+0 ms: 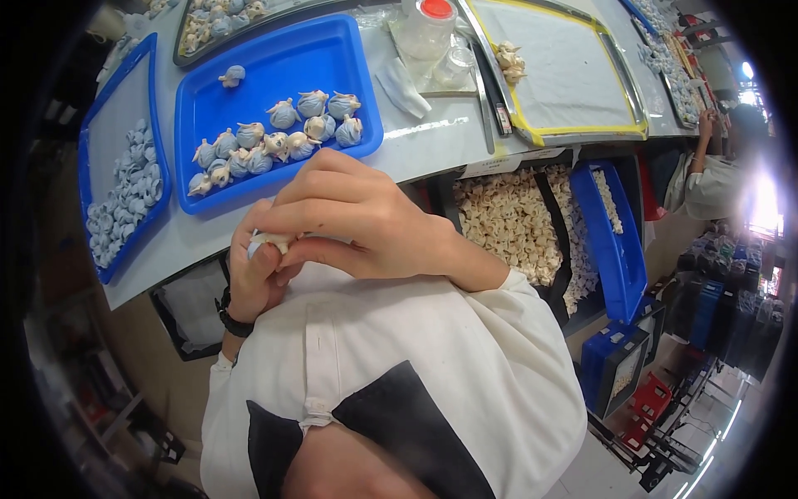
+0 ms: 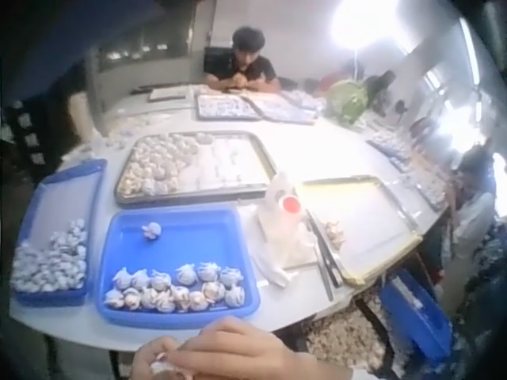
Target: The person assembles small plastic figurines by hand, securing the assembly parts with glue from a bottle.
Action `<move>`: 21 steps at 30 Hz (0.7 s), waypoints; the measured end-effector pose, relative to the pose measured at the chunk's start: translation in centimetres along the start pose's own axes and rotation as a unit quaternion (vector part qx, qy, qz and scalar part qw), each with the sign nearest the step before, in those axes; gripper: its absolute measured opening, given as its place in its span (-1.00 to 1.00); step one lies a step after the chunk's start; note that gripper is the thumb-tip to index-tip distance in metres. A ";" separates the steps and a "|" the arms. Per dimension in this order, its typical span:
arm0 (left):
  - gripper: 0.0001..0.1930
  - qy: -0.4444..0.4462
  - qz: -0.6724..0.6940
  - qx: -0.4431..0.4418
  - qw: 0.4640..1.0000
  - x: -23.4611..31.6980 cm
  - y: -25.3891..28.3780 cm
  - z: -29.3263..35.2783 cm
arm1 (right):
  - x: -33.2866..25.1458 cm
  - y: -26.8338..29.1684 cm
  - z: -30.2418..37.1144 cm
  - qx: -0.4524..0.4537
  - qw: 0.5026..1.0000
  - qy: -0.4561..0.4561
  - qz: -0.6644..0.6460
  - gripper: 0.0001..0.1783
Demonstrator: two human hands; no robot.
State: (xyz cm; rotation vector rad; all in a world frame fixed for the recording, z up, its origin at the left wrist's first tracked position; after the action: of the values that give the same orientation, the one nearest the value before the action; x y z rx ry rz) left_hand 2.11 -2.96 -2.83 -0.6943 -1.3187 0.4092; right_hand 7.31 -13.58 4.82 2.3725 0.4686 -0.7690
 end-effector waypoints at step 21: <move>-0.64 -0.005 0.082 0.056 0.995 1.0 -0.1 0.1 | 5.3 8.1 2.6 0.258 0.955 -0.097 0.108 -0.65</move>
State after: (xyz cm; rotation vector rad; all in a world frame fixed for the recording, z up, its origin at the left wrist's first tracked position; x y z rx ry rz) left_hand 2.17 -2.38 -2.06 -0.7097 -1.2423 0.6157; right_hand 14.22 -20.62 3.31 2.7166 -0.0937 -1.1114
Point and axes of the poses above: each hand's wrist, its own z-axis away from the middle knuckle, its own y-axis out of the back of the hand, x = y × z, the point moved 6 cm from there along -z, towards the middle knuckle
